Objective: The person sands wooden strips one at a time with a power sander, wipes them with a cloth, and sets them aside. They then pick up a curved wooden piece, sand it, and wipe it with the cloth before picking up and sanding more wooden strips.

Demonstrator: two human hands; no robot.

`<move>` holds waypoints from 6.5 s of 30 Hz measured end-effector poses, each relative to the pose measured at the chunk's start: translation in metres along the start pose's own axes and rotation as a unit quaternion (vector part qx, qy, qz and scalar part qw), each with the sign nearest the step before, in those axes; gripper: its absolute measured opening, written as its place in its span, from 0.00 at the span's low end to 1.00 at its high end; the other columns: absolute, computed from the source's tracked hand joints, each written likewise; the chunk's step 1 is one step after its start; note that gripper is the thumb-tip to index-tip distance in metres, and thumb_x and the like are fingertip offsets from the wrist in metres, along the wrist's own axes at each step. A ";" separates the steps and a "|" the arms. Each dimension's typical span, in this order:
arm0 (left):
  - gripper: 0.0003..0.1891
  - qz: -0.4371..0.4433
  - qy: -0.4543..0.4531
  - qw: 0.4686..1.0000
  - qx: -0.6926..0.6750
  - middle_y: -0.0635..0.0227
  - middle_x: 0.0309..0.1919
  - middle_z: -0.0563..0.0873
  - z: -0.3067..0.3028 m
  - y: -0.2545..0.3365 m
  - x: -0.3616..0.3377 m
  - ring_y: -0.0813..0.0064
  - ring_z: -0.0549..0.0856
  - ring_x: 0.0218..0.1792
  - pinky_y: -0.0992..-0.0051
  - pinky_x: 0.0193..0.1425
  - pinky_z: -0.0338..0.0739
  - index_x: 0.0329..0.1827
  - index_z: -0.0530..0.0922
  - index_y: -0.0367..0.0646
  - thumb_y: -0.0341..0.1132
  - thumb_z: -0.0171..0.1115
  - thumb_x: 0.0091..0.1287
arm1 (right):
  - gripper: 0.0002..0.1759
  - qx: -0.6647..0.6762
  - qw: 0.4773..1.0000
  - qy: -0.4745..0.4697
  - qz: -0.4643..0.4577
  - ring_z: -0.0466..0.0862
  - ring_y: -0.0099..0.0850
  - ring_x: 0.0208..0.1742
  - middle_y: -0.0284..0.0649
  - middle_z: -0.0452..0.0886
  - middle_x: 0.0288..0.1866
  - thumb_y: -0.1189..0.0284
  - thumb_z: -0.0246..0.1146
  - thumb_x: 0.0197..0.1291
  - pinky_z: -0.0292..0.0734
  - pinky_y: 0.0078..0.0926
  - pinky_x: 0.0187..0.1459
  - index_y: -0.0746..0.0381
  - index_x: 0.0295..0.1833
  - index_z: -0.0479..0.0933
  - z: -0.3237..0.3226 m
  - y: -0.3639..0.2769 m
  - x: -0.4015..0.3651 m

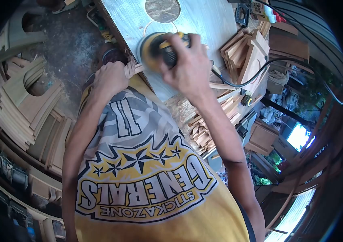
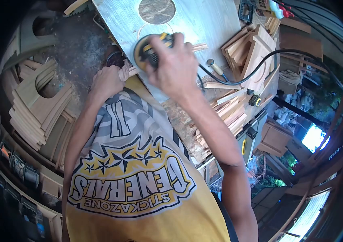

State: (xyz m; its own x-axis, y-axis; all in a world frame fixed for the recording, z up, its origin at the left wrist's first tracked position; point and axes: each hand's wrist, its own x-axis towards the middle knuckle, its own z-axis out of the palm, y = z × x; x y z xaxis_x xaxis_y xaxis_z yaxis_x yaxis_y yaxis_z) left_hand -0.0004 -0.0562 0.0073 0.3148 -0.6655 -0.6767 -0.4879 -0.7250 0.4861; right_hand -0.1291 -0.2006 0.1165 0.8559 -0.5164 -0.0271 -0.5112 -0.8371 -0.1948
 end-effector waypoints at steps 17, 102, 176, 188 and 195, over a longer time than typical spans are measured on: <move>0.14 -0.012 0.021 0.998 0.053 0.42 0.43 0.90 -0.003 -0.031 -0.032 0.40 0.89 0.49 0.48 0.56 0.82 0.45 0.90 0.40 0.40 0.63 0.70 | 0.30 -0.053 0.996 -0.015 0.066 0.87 0.56 0.50 0.58 0.78 0.54 0.60 0.78 0.54 0.87 0.50 0.47 0.47 0.63 0.81 -0.013 0.055 0.002; 0.26 0.184 0.172 0.594 -0.764 0.54 0.62 0.81 -0.040 0.022 0.003 0.66 0.85 0.60 0.66 0.64 0.83 0.75 0.65 0.39 0.51 0.38 0.89 | 0.18 0.458 0.872 0.157 0.067 0.88 0.58 0.36 0.61 0.85 0.40 0.73 0.53 0.80 0.81 0.47 0.37 0.70 0.67 0.60 0.075 -0.087 0.007; 0.14 -0.045 0.015 0.998 -0.038 0.39 0.46 0.90 0.013 -0.006 -0.027 0.40 0.89 0.52 0.49 0.60 0.82 0.47 0.89 0.35 0.35 0.66 0.64 | 0.32 -0.105 0.990 0.018 0.092 0.87 0.57 0.50 0.57 0.79 0.52 0.53 0.76 0.56 0.85 0.50 0.50 0.48 0.66 0.79 -0.031 0.138 0.045; 0.12 -0.017 0.050 0.997 -0.052 0.37 0.43 0.89 0.024 -0.004 -0.022 0.37 0.89 0.49 0.47 0.57 0.82 0.42 0.88 0.35 0.36 0.64 0.67 | 0.32 -0.058 0.994 -0.029 0.088 0.88 0.51 0.45 0.51 0.80 0.49 0.56 0.78 0.54 0.85 0.47 0.49 0.48 0.65 0.79 -0.021 0.074 0.031; 0.13 -0.021 0.039 0.999 -0.024 0.37 0.43 0.89 0.024 -0.007 -0.023 0.37 0.89 0.50 0.47 0.58 0.82 0.43 0.88 0.34 0.36 0.64 0.66 | 0.28 -0.022 0.999 -0.030 -0.022 0.84 0.55 0.40 0.56 0.76 0.46 0.62 0.78 0.52 0.85 0.50 0.37 0.48 0.60 0.79 -0.011 0.031 -0.003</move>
State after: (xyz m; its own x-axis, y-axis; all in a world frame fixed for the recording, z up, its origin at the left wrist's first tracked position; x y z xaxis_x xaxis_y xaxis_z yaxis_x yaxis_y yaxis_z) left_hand -0.0238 -0.0315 0.0069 0.3971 -0.6451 -0.6528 -0.4335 -0.7588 0.4861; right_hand -0.1483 -0.2271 0.1217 0.8798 -0.4688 -0.0781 -0.4753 -0.8662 -0.1546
